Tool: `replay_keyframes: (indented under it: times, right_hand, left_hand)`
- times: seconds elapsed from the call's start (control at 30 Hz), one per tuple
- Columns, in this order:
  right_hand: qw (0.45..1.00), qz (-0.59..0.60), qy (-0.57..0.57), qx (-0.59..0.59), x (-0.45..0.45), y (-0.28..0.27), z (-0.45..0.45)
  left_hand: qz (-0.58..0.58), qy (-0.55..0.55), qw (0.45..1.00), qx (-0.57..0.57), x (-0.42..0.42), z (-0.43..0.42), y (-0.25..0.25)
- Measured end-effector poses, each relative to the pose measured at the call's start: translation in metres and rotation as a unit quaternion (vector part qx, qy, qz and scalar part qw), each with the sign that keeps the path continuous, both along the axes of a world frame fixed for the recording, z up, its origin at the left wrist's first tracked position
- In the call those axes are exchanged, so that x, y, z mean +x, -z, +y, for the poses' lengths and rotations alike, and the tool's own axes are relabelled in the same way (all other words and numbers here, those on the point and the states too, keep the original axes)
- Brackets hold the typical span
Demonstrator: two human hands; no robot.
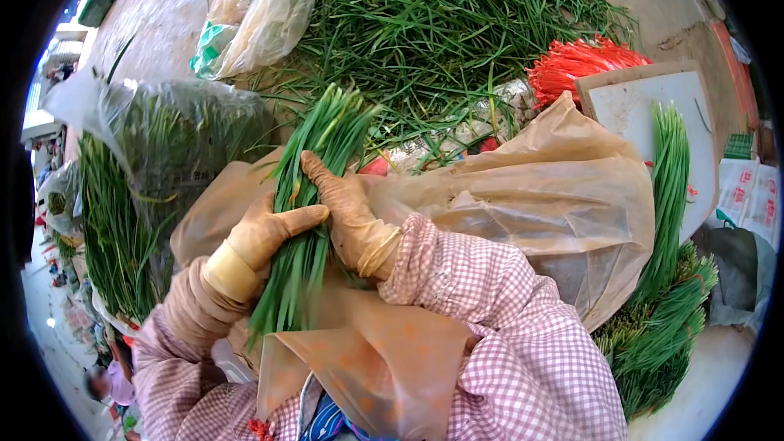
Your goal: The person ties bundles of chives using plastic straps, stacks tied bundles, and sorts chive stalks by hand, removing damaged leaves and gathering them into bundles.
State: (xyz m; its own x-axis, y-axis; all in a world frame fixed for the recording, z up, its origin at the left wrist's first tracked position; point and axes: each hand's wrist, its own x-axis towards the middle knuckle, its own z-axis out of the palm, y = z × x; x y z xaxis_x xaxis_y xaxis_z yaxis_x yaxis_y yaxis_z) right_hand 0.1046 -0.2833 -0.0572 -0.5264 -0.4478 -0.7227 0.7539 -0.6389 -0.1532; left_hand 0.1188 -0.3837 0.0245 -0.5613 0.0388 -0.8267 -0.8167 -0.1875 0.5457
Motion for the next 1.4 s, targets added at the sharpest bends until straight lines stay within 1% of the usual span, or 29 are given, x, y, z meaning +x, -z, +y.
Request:
replay_keyframes:
  times: [0.1,0.2,0.23,0.33,0.37,0.43,0.53,0.57,0.6,0.63,0.67,0.7,0.73,0.77,0.8,0.83,0.87,0.9,0.97,1.03,1.1,1.13,1.17,1.2,1.27,1.3,1.33,1.37,1.4]
  right_hand:
    - [0.994,-0.069,-0.084,-0.03,-0.022,0.042,0.004]
    - [0.935,-0.287,-0.195,0.074,-0.053,0.107,-0.009]
    - [0.95,-0.237,-0.189,0.08,-0.054,0.122,-0.009]
    - [0.99,-0.074,-0.12,0.028,-0.047,0.161,-0.018]
    - [0.992,-0.067,-0.096,0.052,-0.048,0.168,-0.026]
    - [0.995,-0.009,-0.059,0.076,-0.059,0.146,-0.031]
    - [0.982,0.097,-0.108,0.122,-0.077,0.072,-0.016]
    - [0.968,0.197,-0.128,0.087,-0.076,0.092,-0.025]
    - [0.957,0.211,-0.187,0.063,-0.081,0.091,-0.025]
    - [0.963,0.168,-0.182,-0.102,-0.083,0.089,-0.018]
    - [0.942,0.12,-0.174,-0.262,-0.085,0.088,-0.012]
    - [0.94,0.173,-0.162,-0.244,-0.079,0.115,-0.017]
    - [0.927,0.234,-0.264,-0.125,-0.061,0.173,-0.026]
    - [0.91,0.267,-0.311,-0.06,-0.055,0.196,-0.022]
    - [0.885,0.295,-0.359,0.002,-0.049,0.217,-0.019]
    - [0.792,0.324,-0.472,0.213,-0.051,0.22,0.006]
    - [0.644,0.332,-0.553,0.411,-0.059,0.222,0.023]
    - [0.594,0.311,-0.571,0.475,-0.081,0.231,0.026]
    - [0.4,0.348,-0.594,0.604,-0.134,0.24,0.042]
    - [0.33,0.361,-0.519,0.701,-0.174,0.248,0.07]
    - [0.341,0.379,-0.506,0.696,-0.212,0.24,0.091]
    - [0.308,0.379,-0.527,0.696,-0.231,0.259,0.097]
    - [0.32,0.348,-0.587,0.658,-0.256,0.249,0.098]
    - [0.273,0.315,-0.665,0.619,-0.277,0.229,0.095]
    - [0.098,0.398,-0.558,0.722,-0.304,0.244,0.107]
    - [0.231,0.334,-0.539,0.738,-0.339,0.23,0.102]
    - [0.191,0.384,-0.518,0.74,-0.365,0.214,0.101]
    - [0.11,0.37,-0.604,0.697,-0.392,0.16,0.084]
    - [0.335,0.396,-0.461,0.72,-0.397,0.11,0.077]
  left_hand:
    - [-0.187,0.066,0.98,-0.03,-0.042,-0.005,0.03]
    - [-0.254,0.148,0.956,-0.019,-0.058,-0.009,0.102]
    - [-0.142,0.233,0.962,-0.007,-0.056,-0.013,0.111]
    - [-0.073,0.169,0.983,0.011,-0.044,-0.005,0.119]
    - [-0.106,0.122,0.987,-0.002,-0.047,-0.004,0.113]
    - [-0.098,0.027,0.995,-0.009,-0.049,0.003,0.092]
    - [-0.158,0.037,0.986,-0.028,-0.05,-0.002,0.077]
    - [-0.106,0.023,0.989,-0.098,-0.048,0.006,0.063]
    - [-0.09,-0.018,0.99,-0.108,-0.043,0.003,0.065]
    - [0.041,0.078,0.989,-0.122,-0.026,-0.02,0.072]
    - [0.044,0.043,0.995,-0.077,-0.028,-0.032,0.067]
    - [0.044,0.007,0.998,-0.032,-0.03,-0.044,0.062]
    - [-0.086,-0.158,0.981,0.077,-0.042,-0.044,0.04]
    - [-0.053,-0.159,0.985,0.046,-0.042,-0.041,0.029]
    - [-0.045,-0.16,0.985,0.05,-0.041,-0.039,0.026]
    - [-0.066,-0.173,0.982,0.047,-0.039,-0.038,0.025]
    - [-0.087,-0.189,0.977,0.044,-0.039,-0.038,0.024]
    - [-0.104,-0.198,0.974,0.044,-0.038,-0.037,0.021]
    - [-0.114,-0.212,0.969,0.056,-0.039,-0.037,0.013]
    - [-0.127,-0.207,0.968,0.066,-0.044,-0.039,0.01]
    - [-0.153,-0.204,0.964,0.079,-0.043,-0.041,0.014]
    - [-0.182,-0.195,0.96,0.088,-0.044,-0.04,0.015]
    - [-0.191,-0.179,0.962,0.08,-0.051,-0.037,0.01]
    - [-0.196,-0.185,0.96,0.078,-0.057,-0.036,0.007]
    - [-0.176,-0.164,0.968,0.075,-0.062,-0.035,0.005]
    - [-0.192,-0.157,0.959,0.134,-0.057,-0.041,0.011]
    - [-0.204,-0.17,0.955,0.132,-0.053,-0.041,0.012]
    - [-0.171,-0.152,0.967,0.113,-0.057,-0.04,0.011]
    - [-0.133,-0.129,0.978,0.092,-0.06,-0.04,0.009]
